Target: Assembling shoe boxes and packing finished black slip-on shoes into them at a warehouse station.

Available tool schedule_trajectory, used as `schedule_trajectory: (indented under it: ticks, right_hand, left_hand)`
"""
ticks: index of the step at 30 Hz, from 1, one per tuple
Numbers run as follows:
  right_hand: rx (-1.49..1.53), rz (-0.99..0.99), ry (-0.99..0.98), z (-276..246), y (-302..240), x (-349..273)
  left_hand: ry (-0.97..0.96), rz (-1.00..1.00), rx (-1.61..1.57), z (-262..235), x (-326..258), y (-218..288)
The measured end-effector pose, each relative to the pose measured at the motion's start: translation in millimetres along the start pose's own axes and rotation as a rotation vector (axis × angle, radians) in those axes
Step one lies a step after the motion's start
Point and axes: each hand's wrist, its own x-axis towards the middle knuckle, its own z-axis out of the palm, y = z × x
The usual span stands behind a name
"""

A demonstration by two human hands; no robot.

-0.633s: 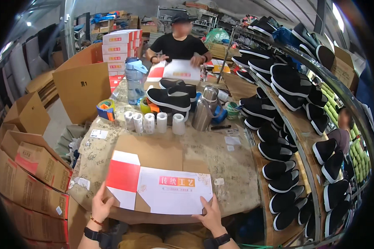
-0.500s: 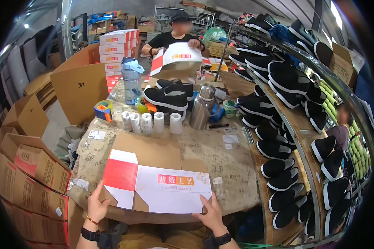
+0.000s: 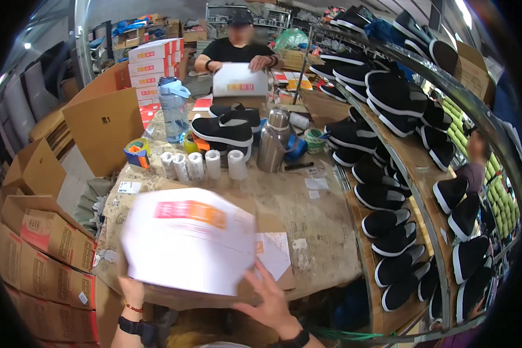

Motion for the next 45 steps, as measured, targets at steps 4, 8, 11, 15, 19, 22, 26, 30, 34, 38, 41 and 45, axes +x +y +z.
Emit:
schedule_trajectory:
  ticks: [4, 8, 11, 15, 19, 22, 26, 30, 34, 38, 41, 45]
  right_hand:
    - [-0.167, -0.243, -0.023, 0.4, 25.1, 18.4]
    - [0.034, -0.143, 0.316, -55.8, -53.4, 64.2]
    - [-0.146, -0.06, 0.2, -74.7, -84.9, 118.0]
    - [-0.45, -0.613, 0.064, -38.7, -95.9, 128.8]
    - [-0.4, -0.307, -0.191, 21.0, -2.8, 150.4]
    - [-0.254, -0.217, -0.199, 31.9, 20.4, 153.3]
    - [-0.43, -0.839, 0.032, -4.4, -9.9, 146.2]
    - [0.288, -0.023, 0.377, -33.0, 75.5, 141.0]
    - [-0.316, -0.132, 0.022, -18.0, 36.1, 138.1]
    - [-0.219, 0.096, -0.367, -51.0, 26.2, 160.9]
    - [-0.464, 0.161, -0.221, -27.4, 24.7, 153.6]
    - [-0.488, 0.134, -0.109, -20.9, 23.7, 148.5]
  left_hand:
    - [0.016, -0.031, 0.144, -16.9, 18.6, -21.8]
    - [-0.041, 0.675, 0.319, 0.0, 66.0, 120.5]
    - [-0.259, 0.544, 0.076, 14.3, 101.3, 108.4]
    - [-0.551, -0.202, -0.501, 46.8, 136.6, 75.0]
    - [-0.62, -0.169, -0.419, 50.9, 141.2, 77.3]
    - [-0.459, 0.175, 0.607, 74.8, 106.9, 104.5]
    - [-0.506, 0.106, 0.702, 66.7, 114.9, 105.3]
    - [-0.331, 0.36, 0.318, 85.2, 112.7, 75.2]
    - [-0.743, 0.205, -0.273, 60.0, 129.7, 40.9]
    - [-0.536, 0.413, 0.332, 69.2, 114.5, 96.2]
    - [-0.527, 0.356, 0.894, 90.3, 103.8, 112.5]
    - [-0.541, 0.334, 0.901, 80.1, 107.6, 105.0]
